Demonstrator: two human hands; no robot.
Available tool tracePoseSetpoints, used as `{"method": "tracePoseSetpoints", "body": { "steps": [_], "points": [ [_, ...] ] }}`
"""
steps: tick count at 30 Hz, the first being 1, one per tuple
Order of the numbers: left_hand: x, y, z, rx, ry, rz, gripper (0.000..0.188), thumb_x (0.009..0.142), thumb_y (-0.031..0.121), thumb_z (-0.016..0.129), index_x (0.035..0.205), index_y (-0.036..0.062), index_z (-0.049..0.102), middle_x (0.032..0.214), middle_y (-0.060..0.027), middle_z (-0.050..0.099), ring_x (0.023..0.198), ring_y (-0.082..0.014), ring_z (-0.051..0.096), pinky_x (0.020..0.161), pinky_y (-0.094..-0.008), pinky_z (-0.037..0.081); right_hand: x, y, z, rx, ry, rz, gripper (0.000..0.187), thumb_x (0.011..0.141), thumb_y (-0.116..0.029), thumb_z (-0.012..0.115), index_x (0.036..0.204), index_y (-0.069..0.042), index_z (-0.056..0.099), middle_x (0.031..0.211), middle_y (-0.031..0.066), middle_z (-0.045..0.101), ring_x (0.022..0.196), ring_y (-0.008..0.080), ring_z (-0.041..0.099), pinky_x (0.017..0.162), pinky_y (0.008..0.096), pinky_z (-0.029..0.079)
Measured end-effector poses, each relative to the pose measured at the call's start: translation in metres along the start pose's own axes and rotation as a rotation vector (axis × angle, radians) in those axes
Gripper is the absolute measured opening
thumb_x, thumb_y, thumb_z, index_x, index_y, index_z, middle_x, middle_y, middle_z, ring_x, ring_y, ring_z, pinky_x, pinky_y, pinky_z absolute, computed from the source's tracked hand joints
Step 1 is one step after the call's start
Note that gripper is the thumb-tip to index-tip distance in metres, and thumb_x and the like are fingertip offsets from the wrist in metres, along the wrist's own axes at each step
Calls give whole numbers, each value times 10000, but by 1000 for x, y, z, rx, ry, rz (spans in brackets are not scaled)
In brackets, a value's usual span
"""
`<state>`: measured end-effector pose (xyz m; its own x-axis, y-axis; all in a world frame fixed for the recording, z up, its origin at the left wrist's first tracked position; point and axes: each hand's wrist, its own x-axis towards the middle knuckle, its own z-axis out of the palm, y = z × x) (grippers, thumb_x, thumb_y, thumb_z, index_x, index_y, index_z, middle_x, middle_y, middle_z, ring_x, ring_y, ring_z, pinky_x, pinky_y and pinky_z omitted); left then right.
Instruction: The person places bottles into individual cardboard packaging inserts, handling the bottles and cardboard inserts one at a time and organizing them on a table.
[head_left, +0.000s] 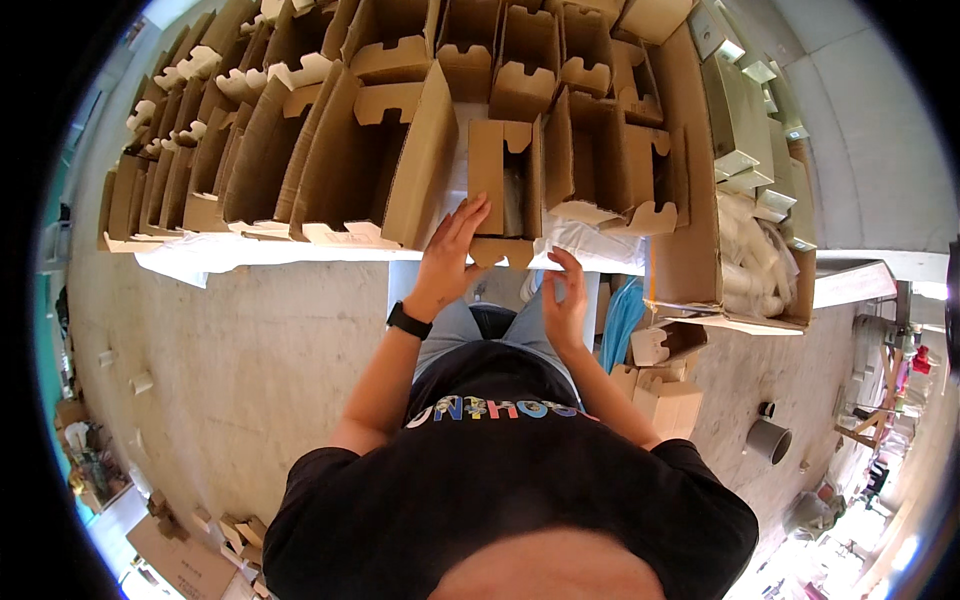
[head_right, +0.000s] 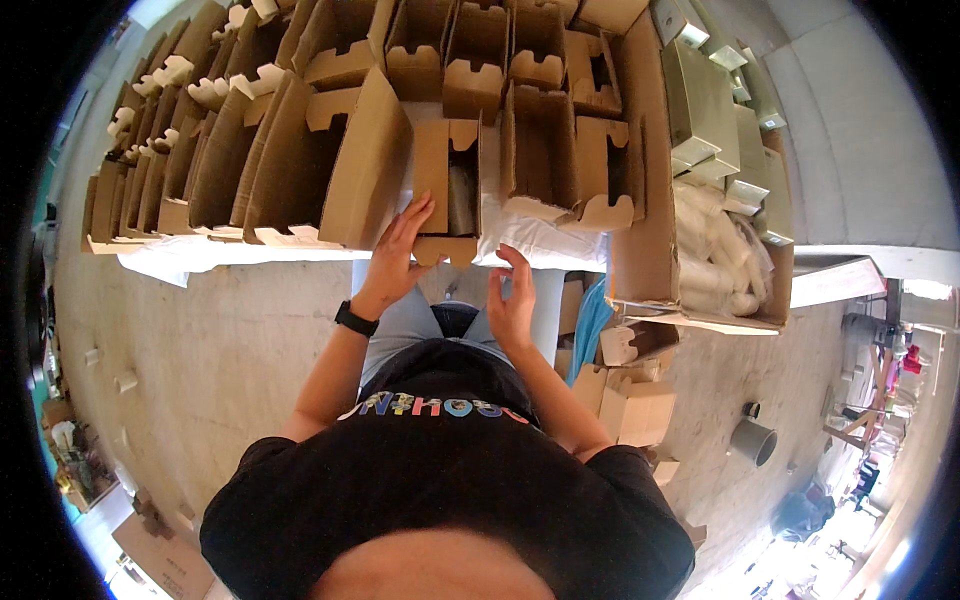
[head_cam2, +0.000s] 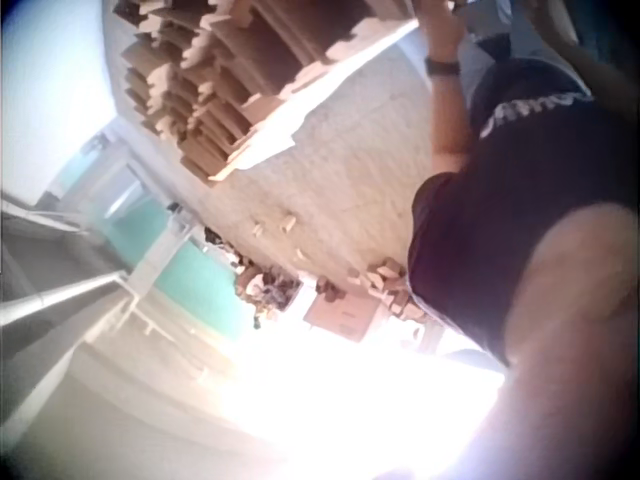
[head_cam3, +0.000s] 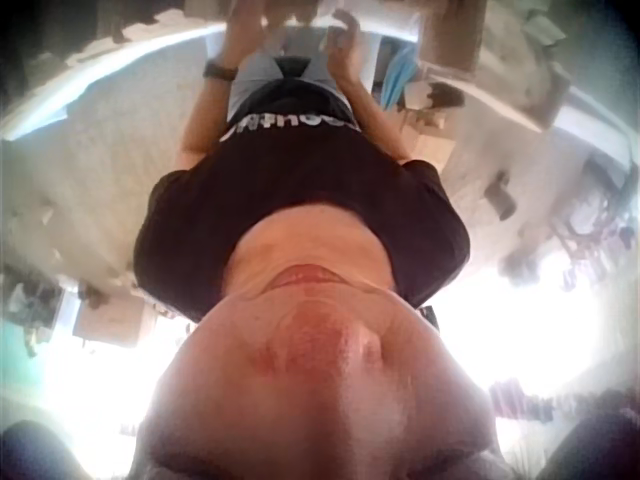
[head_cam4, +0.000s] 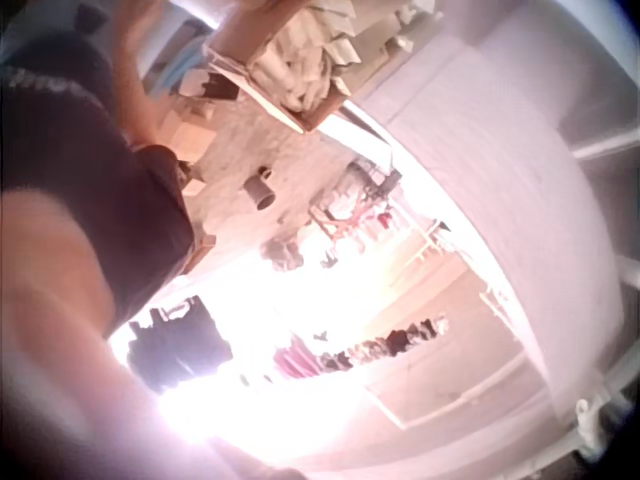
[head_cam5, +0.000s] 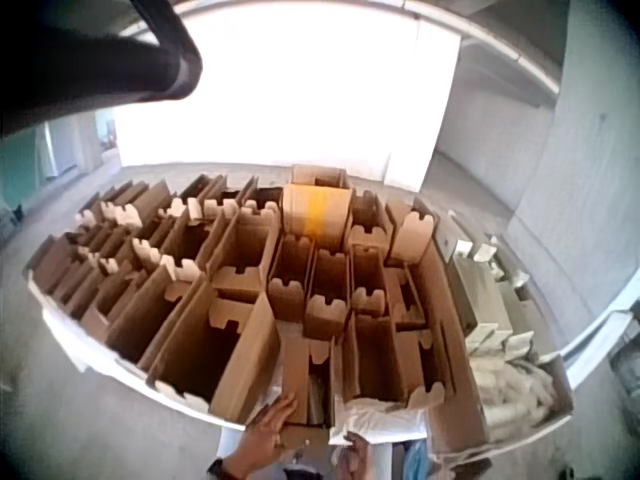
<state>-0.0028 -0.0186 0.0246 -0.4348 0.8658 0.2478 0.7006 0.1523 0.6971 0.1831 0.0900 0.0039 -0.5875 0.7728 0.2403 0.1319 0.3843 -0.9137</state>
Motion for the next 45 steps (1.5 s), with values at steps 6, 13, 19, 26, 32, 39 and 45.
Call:
{"method": "tracePoseSetpoints", "body": {
  "steps": [6, 13, 19, 26, 32, 39, 45],
  "points": [
    [0, -3, 6, -35, 71, 23, 770, 749, 144, 739, 1434, 100, 390, 1508, -61, 372, 1350, -316, 395, 1134, -455, 313, 4, 13, 9, 78, -87, 50, 468, 884, 63, 545, 1341, -3, 463, 1297, 183, 552, 1200, 277, 563, 931, 355, 508],
    [4, -2, 4, -99, 125, 16, 526, 878, 226, 672, 1341, 41, 502, 1446, -115, 468, 1299, -303, 473, 1061, -384, 387, 15, 9, 13, 235, -133, 107, 505, 883, 88, 534, 1372, -2, 444, 1356, 159, 526, 1266, 267, 524, 970, 355, 497],
    [9, -2, 12, -180, 190, -78, 405, 913, 224, 642, 1256, 25, 560, 1398, -127, 517, 1264, -305, 508, 1044, -371, 394, 11, 15, 15, 291, -142, 136, 528, 879, 88, 538, 1388, -4, 432, 1377, 156, 512, 1277, 270, 516, 978, 363, 491],
    [8, -4, 30, -174, 322, -125, 555, 897, 213, 671, 1374, 50, 439, 1426, -148, 451, 1271, -305, 486, 1022, -396, 425, 13, 2, 15, 82, -123, -97, 661, 852, 41, 611, 1453, -22, 344, 1478, 190, 390, 1333, 316, 444, 1060, 391, 407],
    [6, -15, 52, -516, 372, -286, 694, 931, 204, 643, 1490, 44, 265, 1495, -178, 325, 1327, -297, 417, 1066, -380, 374, 23, -21, 23, -81, -197, -197, 775, 812, -36, 700, 1483, -71, 313, 1534, 257, 245, 1400, 430, 297, 1105, 447, 332],
    [0, -7, 34, -705, 71, -445, 650, 1009, 353, 471, 1503, 6, 230, 1518, -150, 311, 1375, -252, 338, 1120, -356, 283, 25, -26, 51, -100, -131, -53, 907, 685, -180, 834, 1445, -122, 342, 1503, 308, 180, 1360, 508, 278, 1079, 488, 358],
    [-4, -2, 22, -693, -2, -442, 673, 1033, 449, 373, 1510, 1, 217, 1536, -128, 294, 1408, -228, 286, 1136, -352, 251, 39, -12, 82, -89, 218, -78, 928, 648, -191, 840, 1423, -113, 335, 1397, 269, 320, 1248, 473, 380, 1024, 500, 381]
  ]
}}
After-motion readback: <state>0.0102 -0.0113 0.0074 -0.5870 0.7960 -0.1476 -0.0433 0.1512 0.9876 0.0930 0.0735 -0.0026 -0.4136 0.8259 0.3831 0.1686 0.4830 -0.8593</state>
